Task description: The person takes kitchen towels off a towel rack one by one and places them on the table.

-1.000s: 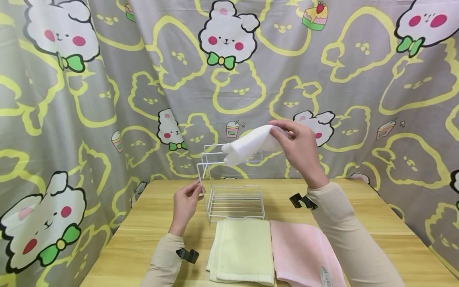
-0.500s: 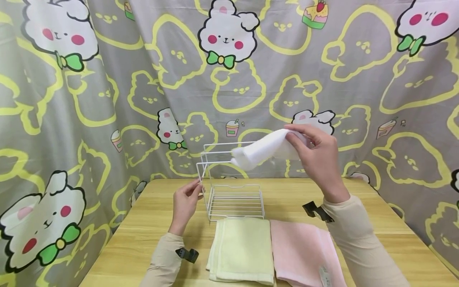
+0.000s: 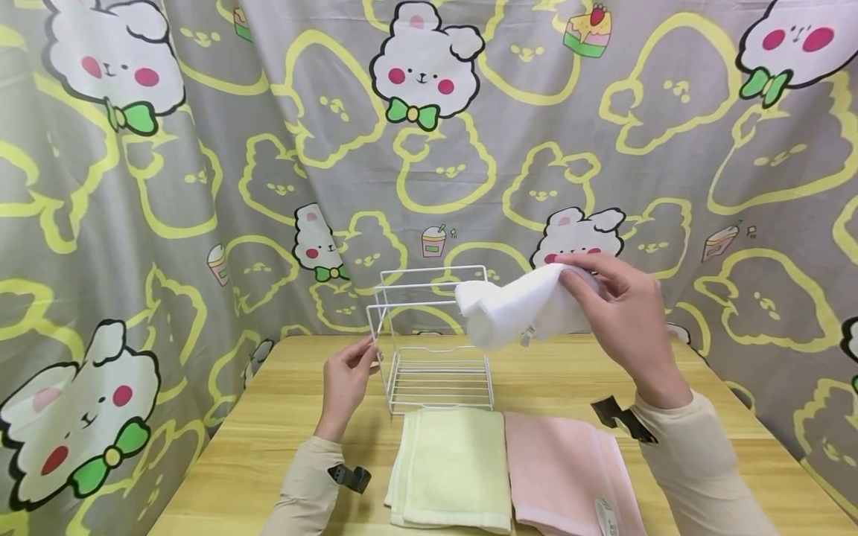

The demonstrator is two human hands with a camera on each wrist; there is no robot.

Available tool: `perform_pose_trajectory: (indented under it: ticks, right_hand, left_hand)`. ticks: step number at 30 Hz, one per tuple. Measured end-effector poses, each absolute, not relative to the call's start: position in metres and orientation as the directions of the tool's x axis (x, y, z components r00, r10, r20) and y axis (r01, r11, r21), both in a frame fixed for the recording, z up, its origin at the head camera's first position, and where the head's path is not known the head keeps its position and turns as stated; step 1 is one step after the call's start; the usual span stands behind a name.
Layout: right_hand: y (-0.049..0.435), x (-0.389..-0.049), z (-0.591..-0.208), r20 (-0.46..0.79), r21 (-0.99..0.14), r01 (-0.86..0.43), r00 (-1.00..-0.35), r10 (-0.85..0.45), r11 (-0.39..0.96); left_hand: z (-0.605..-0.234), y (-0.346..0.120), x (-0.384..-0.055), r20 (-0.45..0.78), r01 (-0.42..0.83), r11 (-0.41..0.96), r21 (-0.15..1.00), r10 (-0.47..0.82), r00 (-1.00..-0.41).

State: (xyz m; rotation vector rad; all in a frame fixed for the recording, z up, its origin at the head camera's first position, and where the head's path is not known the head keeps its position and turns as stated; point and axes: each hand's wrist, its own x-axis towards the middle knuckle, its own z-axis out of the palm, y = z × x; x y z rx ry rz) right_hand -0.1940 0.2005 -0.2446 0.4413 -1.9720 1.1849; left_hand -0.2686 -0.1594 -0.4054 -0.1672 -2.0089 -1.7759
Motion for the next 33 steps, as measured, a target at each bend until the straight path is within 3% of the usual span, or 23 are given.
perform_pose_trajectory:
  ticks: [18, 27, 33]
  right_hand:
    - [0.225, -0.169, -0.265, 0.725, -0.538, -0.494, -0.685, 0.075, 0.683]
    - [0.232, -0.173, -0.283, 0.706, -0.531, -0.502, -0.707, 0.029, 0.683]
    - [0.234, -0.182, -0.303, 0.636, -0.577, -0.481, -0.771, -0.006, 0.660]
  left_hand:
    - [-0.405, -0.159, -0.270, 0.396, 0.369, 0.155, 0.916, -0.215, -0.893]
    - [-0.407, -0.158, -0.270, 0.409, 0.382, 0.158, 0.910, -0.208, -0.888]
    - [-0.407, -0.158, -0.270, 0.404, 0.376, 0.163, 0.912, -0.212, -0.890]
